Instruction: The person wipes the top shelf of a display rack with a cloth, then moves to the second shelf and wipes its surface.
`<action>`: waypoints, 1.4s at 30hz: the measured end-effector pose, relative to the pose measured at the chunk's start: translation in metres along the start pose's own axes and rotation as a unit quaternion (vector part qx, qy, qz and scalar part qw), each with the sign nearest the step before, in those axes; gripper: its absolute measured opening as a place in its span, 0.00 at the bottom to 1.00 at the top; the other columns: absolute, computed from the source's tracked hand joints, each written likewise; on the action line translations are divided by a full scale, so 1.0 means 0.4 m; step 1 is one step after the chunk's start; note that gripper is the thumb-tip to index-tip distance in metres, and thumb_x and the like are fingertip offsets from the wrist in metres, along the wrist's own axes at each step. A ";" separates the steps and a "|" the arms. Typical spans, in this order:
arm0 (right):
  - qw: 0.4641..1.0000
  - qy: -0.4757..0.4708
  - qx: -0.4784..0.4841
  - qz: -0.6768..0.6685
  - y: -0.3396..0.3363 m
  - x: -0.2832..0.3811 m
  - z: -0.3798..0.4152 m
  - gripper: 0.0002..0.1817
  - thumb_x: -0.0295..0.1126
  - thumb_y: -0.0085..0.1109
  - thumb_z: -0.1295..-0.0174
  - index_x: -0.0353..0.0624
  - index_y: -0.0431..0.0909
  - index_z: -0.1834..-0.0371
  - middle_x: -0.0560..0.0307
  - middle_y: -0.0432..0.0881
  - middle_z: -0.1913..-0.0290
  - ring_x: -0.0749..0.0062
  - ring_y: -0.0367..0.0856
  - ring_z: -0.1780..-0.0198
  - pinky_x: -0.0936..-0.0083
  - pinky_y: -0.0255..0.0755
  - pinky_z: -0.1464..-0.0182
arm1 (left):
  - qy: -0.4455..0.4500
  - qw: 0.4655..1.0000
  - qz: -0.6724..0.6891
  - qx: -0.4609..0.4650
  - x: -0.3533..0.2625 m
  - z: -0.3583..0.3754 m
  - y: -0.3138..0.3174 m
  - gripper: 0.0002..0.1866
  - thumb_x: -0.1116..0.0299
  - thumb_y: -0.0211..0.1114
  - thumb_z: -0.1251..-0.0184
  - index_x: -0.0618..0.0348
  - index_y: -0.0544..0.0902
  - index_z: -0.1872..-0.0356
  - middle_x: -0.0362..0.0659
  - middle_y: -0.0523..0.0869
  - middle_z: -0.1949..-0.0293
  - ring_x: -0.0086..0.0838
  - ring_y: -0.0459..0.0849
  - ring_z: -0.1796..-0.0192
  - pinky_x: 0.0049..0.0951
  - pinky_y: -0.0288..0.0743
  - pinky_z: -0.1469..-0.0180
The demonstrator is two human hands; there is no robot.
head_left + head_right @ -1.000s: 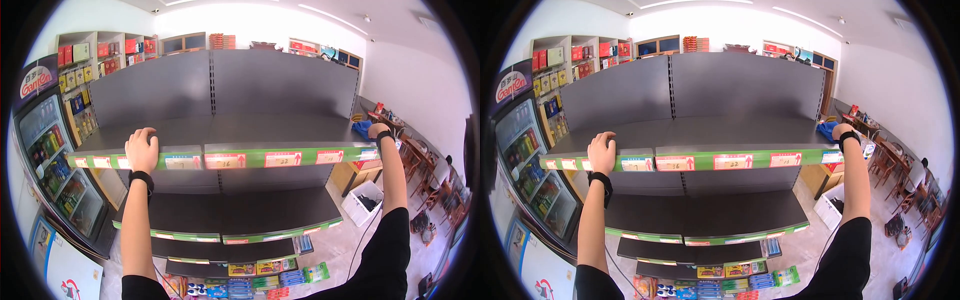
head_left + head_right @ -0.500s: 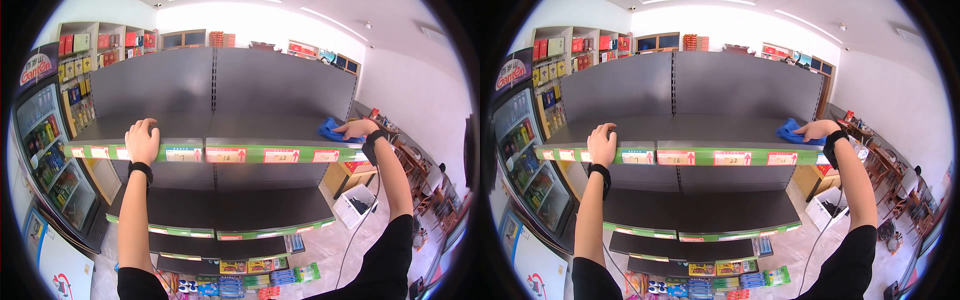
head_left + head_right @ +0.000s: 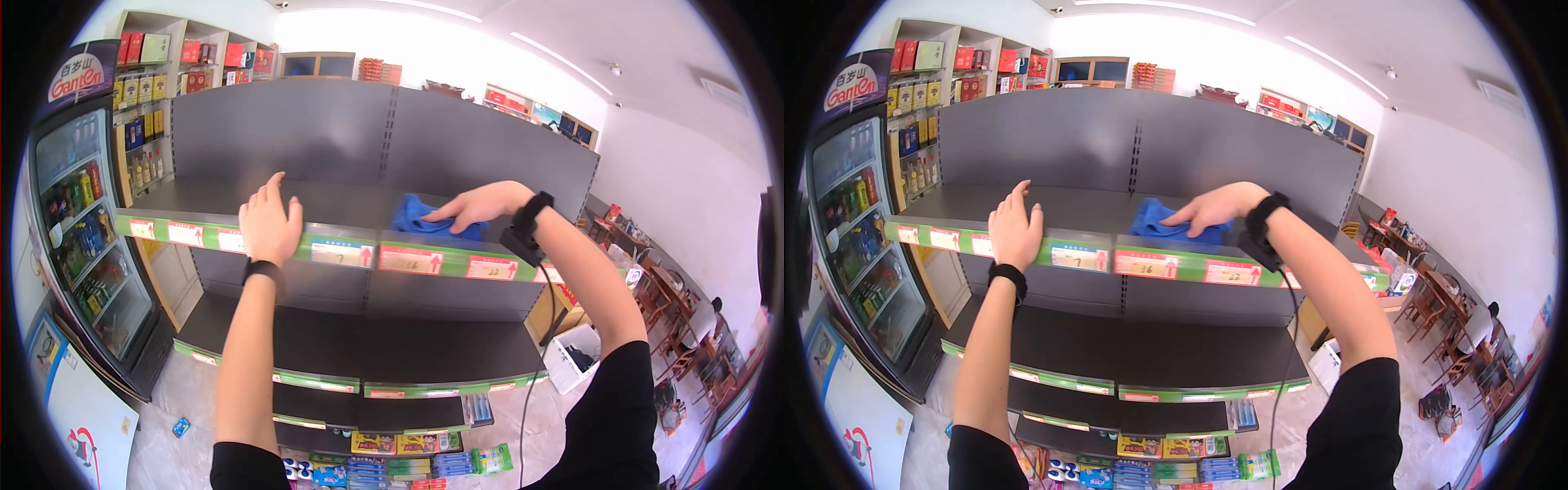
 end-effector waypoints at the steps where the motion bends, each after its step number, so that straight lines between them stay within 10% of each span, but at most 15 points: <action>1: 1.000 -0.012 0.006 0.011 -0.008 0.035 -0.038 0.34 0.32 0.54 0.42 0.58 0.64 0.28 0.51 0.66 0.29 0.62 0.66 0.32 0.75 0.54 0.31 | 0.009 1.000 0.001 -0.009 0.000 0.001 -0.001 0.23 0.60 0.54 0.33 0.55 0.69 0.38 0.44 0.81 0.48 0.37 0.77 0.45 0.38 0.64 0.43; 14: 0.983 -0.103 0.143 0.054 -0.083 0.388 -0.573 0.35 0.43 0.55 0.40 0.61 0.60 0.27 0.50 0.62 0.27 0.58 0.60 0.28 0.59 0.56 0.31 | 0.021 0.987 0.093 -0.132 -0.003 0.010 -0.041 0.34 0.56 0.58 0.36 0.58 0.62 0.31 0.52 0.71 0.37 0.45 0.69 0.36 0.43 0.59 0.36; 20: 0.996 0.051 -0.036 0.067 -0.141 0.555 -0.515 0.36 0.60 0.51 0.39 0.61 0.63 0.29 0.43 0.68 0.32 0.56 0.65 0.31 0.60 0.64 0.35 | 0.023 0.979 0.102 -0.173 0.010 0.012 -0.042 0.32 0.57 0.53 0.33 0.62 0.60 0.30 0.56 0.65 0.32 0.49 0.64 0.32 0.45 0.55 0.33; 24: 0.978 -0.180 0.053 0.092 -0.166 0.511 -0.665 0.28 0.51 0.47 0.31 0.69 0.60 0.27 0.52 0.70 0.33 0.56 0.66 0.33 0.60 0.62 0.34 | 0.006 0.976 0.133 -0.172 0.016 0.013 -0.043 0.32 0.57 0.53 0.32 0.62 0.61 0.31 0.57 0.65 0.33 0.51 0.63 0.32 0.46 0.56 0.33; 25: 0.986 -0.158 0.027 0.047 -0.170 0.503 -0.695 0.28 0.36 0.46 0.31 0.58 0.61 0.27 0.47 0.72 0.35 0.62 0.72 0.35 0.71 0.62 0.34 | 0.010 0.975 0.136 -0.173 0.017 0.013 -0.043 0.32 0.58 0.53 0.33 0.62 0.61 0.31 0.58 0.65 0.33 0.50 0.63 0.32 0.46 0.56 0.33; 28: 0.968 -0.164 -0.025 0.190 -0.189 0.462 -0.762 0.29 0.36 0.49 0.33 0.54 0.61 0.27 0.46 0.72 0.34 0.61 0.72 0.35 0.68 0.62 0.35 | 0.006 0.974 0.149 -0.170 0.019 0.014 -0.039 0.32 0.62 0.54 0.35 0.61 0.61 0.31 0.57 0.65 0.33 0.49 0.64 0.32 0.46 0.56 0.33; 42: 0.961 0.249 -0.095 0.077 -0.186 0.289 -0.663 0.31 0.46 0.61 0.42 0.56 0.70 0.33 0.50 0.73 0.34 0.54 0.73 0.36 0.60 0.68 0.37 | -0.013 0.983 0.119 -0.140 0.017 0.010 -0.033 0.37 0.70 0.56 0.48 0.62 0.61 0.32 0.53 0.67 0.34 0.46 0.66 0.33 0.45 0.59 0.34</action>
Point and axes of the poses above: each hand's wrist, its own z-axis away from the middle knuckle, its own y-axis out of the palm, x = y × z, the point moved 6 cm from there along -z, towards the middle knuckle
